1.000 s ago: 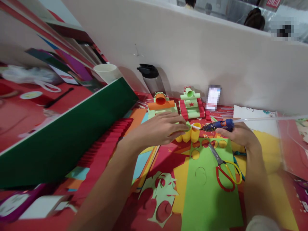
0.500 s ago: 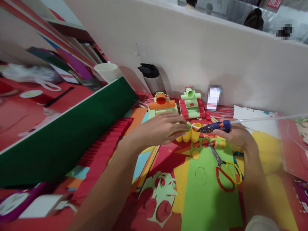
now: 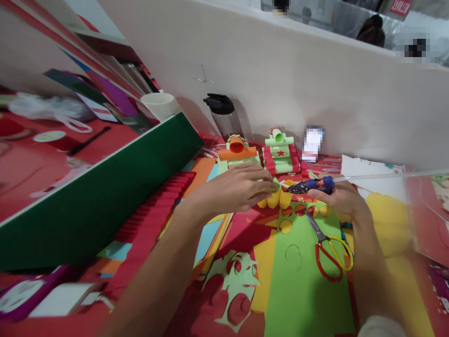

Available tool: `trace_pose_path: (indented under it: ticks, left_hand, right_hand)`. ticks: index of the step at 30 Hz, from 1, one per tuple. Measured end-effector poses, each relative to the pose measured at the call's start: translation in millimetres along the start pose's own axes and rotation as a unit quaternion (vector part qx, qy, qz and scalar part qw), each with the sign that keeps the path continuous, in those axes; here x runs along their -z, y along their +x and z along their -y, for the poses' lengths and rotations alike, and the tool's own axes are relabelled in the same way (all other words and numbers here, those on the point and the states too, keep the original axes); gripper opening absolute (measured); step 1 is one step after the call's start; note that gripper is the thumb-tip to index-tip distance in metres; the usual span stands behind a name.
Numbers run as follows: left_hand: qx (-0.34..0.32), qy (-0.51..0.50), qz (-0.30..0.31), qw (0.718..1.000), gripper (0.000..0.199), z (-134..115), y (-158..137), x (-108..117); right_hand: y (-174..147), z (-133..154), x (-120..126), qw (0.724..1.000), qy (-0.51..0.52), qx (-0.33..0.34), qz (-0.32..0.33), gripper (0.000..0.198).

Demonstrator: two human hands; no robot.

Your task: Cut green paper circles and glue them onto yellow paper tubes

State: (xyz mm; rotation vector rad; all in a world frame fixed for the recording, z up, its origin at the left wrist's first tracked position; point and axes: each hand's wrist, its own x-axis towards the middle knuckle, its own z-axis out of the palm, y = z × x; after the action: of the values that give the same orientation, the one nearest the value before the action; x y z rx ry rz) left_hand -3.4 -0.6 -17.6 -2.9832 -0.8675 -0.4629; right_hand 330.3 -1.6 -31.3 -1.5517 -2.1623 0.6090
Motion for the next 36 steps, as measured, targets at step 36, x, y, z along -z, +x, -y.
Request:
trace_pose_path:
  ticks: [36]
  left_hand:
    - [0.01, 0.016, 0.018, 1.0, 0.026, -1, 0, 2]
  right_hand:
    - [8, 11, -10, 0.998, -0.002, -0.02, -0.052, 0.022]
